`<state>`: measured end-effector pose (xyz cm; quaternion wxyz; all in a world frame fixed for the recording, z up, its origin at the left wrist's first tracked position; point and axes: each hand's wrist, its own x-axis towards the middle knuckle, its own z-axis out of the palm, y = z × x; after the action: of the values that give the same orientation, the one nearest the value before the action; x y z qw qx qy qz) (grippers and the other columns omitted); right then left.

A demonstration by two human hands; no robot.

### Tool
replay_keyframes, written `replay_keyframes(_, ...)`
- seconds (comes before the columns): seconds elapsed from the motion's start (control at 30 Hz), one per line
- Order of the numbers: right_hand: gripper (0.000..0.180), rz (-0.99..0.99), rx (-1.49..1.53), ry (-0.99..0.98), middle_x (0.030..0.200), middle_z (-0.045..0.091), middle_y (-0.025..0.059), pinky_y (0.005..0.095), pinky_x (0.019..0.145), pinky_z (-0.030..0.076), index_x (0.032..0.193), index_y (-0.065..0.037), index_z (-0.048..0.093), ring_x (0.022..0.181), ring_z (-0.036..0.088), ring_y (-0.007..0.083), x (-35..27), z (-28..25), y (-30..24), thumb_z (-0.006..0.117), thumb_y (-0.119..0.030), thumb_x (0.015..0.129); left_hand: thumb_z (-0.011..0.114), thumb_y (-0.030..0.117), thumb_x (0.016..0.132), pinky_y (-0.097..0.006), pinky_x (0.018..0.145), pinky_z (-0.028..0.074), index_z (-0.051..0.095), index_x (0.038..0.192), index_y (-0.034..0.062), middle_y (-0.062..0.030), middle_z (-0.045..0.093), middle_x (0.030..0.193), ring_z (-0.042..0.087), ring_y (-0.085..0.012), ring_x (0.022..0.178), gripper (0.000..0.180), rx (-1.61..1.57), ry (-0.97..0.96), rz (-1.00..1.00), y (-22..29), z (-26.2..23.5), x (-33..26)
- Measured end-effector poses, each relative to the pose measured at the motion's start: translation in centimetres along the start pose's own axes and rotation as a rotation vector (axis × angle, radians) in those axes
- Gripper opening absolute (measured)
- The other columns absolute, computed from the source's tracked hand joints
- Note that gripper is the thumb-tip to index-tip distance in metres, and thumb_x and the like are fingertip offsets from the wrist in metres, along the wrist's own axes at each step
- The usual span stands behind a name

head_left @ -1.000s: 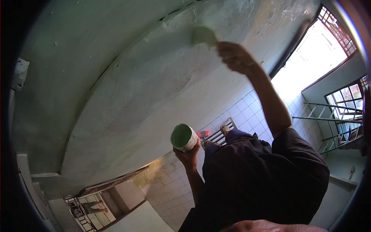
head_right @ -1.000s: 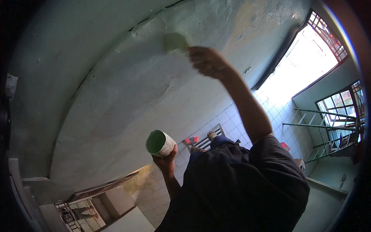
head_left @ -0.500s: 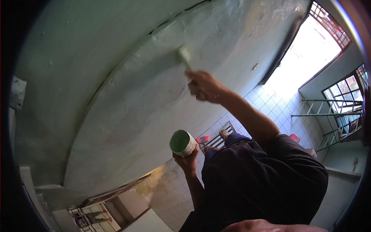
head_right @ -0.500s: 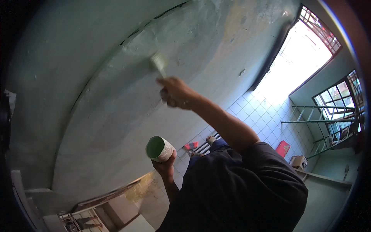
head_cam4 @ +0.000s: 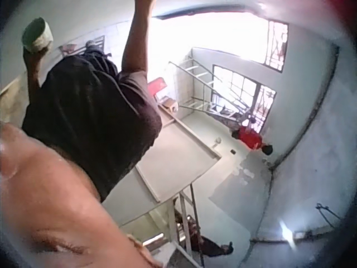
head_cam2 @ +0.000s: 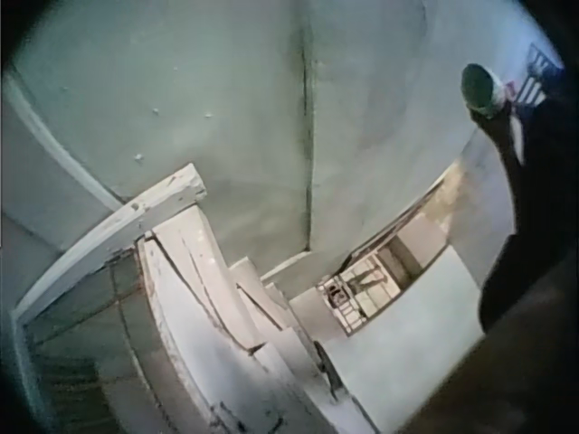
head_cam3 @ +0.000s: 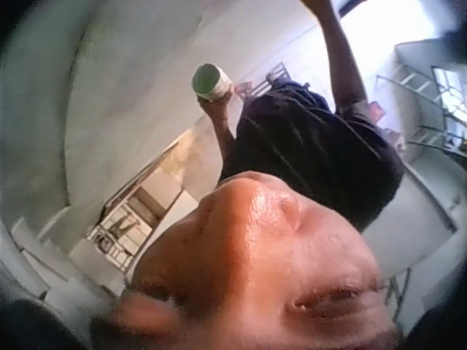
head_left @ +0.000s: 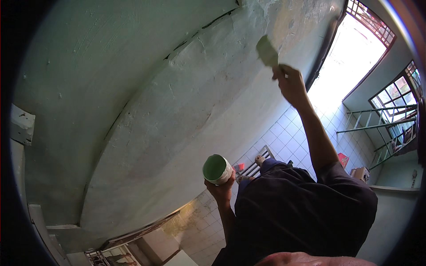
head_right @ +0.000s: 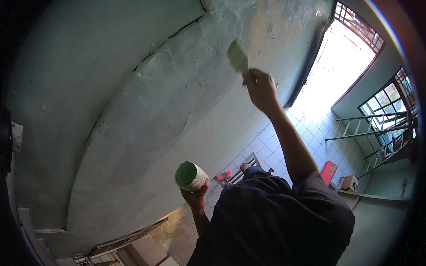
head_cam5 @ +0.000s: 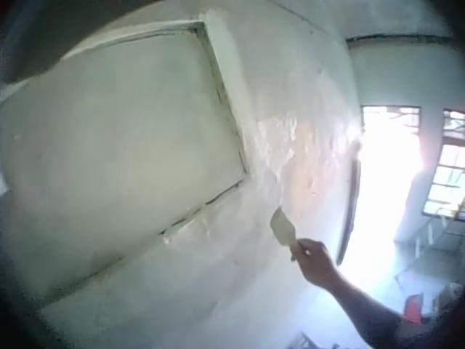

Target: The recorder paints a ceiling with a brush while holding a paint pot, standing on a platform.

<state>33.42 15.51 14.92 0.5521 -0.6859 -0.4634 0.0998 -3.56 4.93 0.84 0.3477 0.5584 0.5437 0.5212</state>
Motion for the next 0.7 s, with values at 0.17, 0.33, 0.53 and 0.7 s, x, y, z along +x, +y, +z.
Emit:
replay_keyframes(0.17,0.017,-0.158,-0.544,-0.034,0.079,0.070,0.0177,0.0445,0.068,0.055,0.089,-0.004,0.072,0.076,0.070,0.0353,4.6,7.3,-2.2,0.060,-0.014,0.095,0.098,0.018,0.064,-0.039,0.092,0.058,0.064,0.121,-0.0004,-0.0124,0.071,0.112,0.072,-0.0230,0.099,0.069,-0.012,-0.017,-0.003,0.3,-0.3,-0.3)
replay_keyframes(0.33,0.016,-0.283,0.035,-0.515,0.074,0.064,0.0253,0.0468,0.064,0.052,0.086,0.000,0.067,0.067,0.060,0.0454,-5.1,11.0,-6.1,0.061,-0.012,0.095,0.098,0.019,0.064,-0.039,0.092,0.058,0.064,0.122,-0.0007,-0.0124,0.071,0.112,0.072,-0.0232,0.099,0.070,-0.050,-0.029,-0.032,-0.1,0.1,-0.4)
replay_keyframes(0.53,0.022,-0.156,-0.060,-0.476,0.078,0.074,0.0112,0.0357,0.065,0.053,0.109,-0.004,0.079,0.065,0.060,0.0134,0.9,6.7,-3.7,0.072,-0.020,0.095,0.099,0.022,0.063,-0.041,0.094,0.057,0.063,0.124,-0.0010,-0.0132,0.070,0.116,0.071,-0.0240,0.101,0.074,0.048,-0.045,-0.013,-0.5,0.1,0.1)
replay_keyframes(0.7,0.022,-0.005,-0.131,-0.238,0.068,0.068,0.0067,0.0364,0.059,0.051,0.099,-0.005,0.082,0.061,0.061,0.0149,10.2,0.6,4.3,0.074,-0.024,0.090,0.099,0.022,0.063,-0.041,0.094,0.057,0.062,0.123,-0.0010,-0.0133,0.069,0.117,0.071,-0.0237,0.102,0.075,0.000,-0.022,-0.039,-0.1,-1.0,-0.5)
